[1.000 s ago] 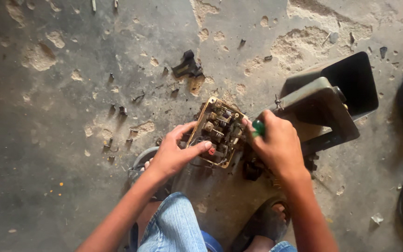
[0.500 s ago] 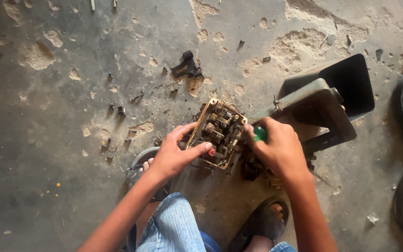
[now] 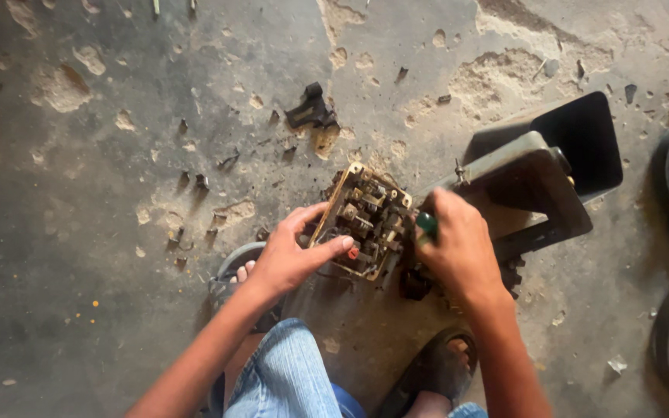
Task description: The person uses a screwdriver to adjust components inside a small electronic device held in their left hand. They repeatedly probe and turn parts within the device's interior, then flip the device over to continue working on the opposite side.
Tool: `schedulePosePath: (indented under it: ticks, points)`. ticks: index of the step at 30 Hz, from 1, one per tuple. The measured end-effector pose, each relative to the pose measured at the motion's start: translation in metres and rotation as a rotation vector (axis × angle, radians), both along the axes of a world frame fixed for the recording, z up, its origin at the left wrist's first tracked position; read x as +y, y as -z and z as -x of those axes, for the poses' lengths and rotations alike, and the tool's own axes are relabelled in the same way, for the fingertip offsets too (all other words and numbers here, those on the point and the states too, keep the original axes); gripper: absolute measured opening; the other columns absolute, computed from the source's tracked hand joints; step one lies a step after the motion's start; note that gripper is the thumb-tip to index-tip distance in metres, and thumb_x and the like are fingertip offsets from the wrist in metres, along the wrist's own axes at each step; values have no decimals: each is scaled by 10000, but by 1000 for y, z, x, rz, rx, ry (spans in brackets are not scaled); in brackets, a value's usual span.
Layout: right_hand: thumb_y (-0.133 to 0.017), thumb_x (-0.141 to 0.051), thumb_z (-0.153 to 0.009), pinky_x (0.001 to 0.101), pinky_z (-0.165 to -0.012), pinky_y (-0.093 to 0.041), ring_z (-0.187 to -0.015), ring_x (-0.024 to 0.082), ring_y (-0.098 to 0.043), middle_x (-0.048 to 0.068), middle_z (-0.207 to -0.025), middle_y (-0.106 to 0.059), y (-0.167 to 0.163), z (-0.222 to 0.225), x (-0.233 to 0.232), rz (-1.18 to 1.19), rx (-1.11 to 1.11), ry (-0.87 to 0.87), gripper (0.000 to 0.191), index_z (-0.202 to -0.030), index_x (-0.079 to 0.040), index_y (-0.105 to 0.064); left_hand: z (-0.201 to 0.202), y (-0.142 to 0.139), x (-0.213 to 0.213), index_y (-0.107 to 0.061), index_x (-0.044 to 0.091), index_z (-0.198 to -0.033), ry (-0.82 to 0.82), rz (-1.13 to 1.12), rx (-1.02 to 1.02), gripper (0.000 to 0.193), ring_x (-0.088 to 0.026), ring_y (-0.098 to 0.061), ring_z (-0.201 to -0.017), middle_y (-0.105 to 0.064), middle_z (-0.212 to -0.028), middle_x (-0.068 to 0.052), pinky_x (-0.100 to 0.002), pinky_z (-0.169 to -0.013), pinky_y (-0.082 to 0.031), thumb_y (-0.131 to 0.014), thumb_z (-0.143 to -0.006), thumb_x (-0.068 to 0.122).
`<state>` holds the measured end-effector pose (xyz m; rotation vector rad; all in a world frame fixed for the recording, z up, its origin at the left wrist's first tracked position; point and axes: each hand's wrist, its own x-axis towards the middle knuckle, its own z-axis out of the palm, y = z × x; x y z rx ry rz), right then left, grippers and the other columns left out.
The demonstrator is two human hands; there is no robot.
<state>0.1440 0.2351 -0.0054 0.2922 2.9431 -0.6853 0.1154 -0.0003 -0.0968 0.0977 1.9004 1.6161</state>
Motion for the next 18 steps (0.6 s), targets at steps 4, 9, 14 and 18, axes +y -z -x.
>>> schedulePosePath:
  ticks: [4,9,14,18]
  points:
    - [-768,-201,-777,479,-656,-517,-746,408,-670,213,-803,-676,-3,0,2,135,-40,69,294,-897,33,-637,2,0,1,-667,50,-1313,-29,-20,-166,708,-186,-657,-1084,-673,-1216,-66,-336,-931,-518,-842,-723,401]
    - [-756,-225,-908,474,-693,-507,-754,400,-664,224,-798,-667,2,1,4,31,-241,158,237,-893,-2,-677,4,2,1,-682,33,-1304,-11,8,-40,707,-176,-638,-1155,-674,-1226,-71,-324,-1003,-479,-853,-735,415]
    - [-772,-180,-855,466,-696,-505,-765,399,-656,222,-818,-669,6,-1,5,9,-77,42,237,-877,28,-660,2,2,0,-682,30,-1310,6,42,-51,726,-187,-637,-1140,-684,-1184,-80,-328,-1005,-474,-843,-736,445]
    - [-767,-191,-825,420,-693,-536,-742,332,-694,179,-832,-713,-1,-1,10,157,-75,100,223,-911,-1,-689,2,2,0,-674,28,-1306,-11,15,-74,719,-184,-641,-1147,-677,-1197,-78,-325,-1008,-478,-843,-737,433]
